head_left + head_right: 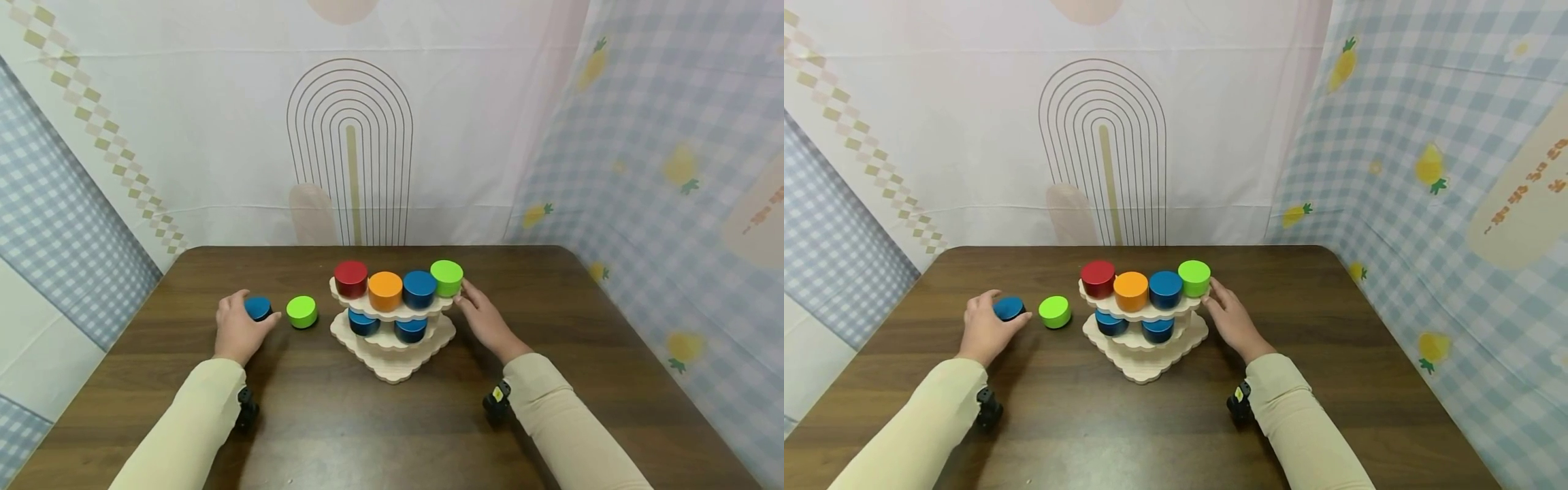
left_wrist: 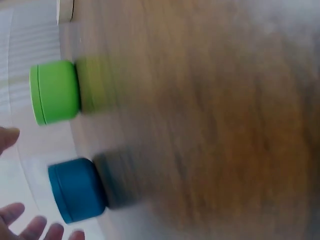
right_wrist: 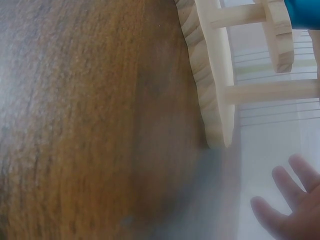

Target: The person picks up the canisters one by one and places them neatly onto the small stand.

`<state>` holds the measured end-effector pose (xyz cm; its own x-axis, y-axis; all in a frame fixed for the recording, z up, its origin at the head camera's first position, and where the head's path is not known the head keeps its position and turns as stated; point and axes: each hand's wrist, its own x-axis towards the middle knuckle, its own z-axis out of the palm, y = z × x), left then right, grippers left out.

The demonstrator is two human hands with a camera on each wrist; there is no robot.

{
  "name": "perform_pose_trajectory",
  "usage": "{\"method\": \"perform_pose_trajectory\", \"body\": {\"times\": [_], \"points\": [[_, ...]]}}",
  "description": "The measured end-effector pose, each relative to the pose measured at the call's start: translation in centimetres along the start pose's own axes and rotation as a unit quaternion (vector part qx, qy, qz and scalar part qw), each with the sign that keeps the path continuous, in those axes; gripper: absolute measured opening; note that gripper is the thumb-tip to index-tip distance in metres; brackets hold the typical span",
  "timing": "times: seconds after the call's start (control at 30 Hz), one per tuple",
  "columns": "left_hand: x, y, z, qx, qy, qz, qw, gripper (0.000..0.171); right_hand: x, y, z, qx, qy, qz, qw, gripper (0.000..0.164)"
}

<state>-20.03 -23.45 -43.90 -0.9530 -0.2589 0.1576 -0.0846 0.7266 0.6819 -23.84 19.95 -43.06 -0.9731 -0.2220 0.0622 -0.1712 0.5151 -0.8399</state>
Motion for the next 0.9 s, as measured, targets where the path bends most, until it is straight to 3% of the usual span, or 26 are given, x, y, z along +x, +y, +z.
{"method": "perform_pose_trajectory", "body": {"times": [0.5, 0.9], "points": [[1.4, -2.5, -0.2, -0.011, -0.059, -0.049, 0.9970, 0.092, -0.1, -0.1, 0.0, -0.007, 0.001, 0.013, 1.000, 0.064], [2.0, -2.9, -0.2, -0.023, -0.089, -0.067, 0.9935, 0.094, -0.1, -0.1, -0.1, -0.002, -0.002, 0.009, 1.000, 0.063]]}}
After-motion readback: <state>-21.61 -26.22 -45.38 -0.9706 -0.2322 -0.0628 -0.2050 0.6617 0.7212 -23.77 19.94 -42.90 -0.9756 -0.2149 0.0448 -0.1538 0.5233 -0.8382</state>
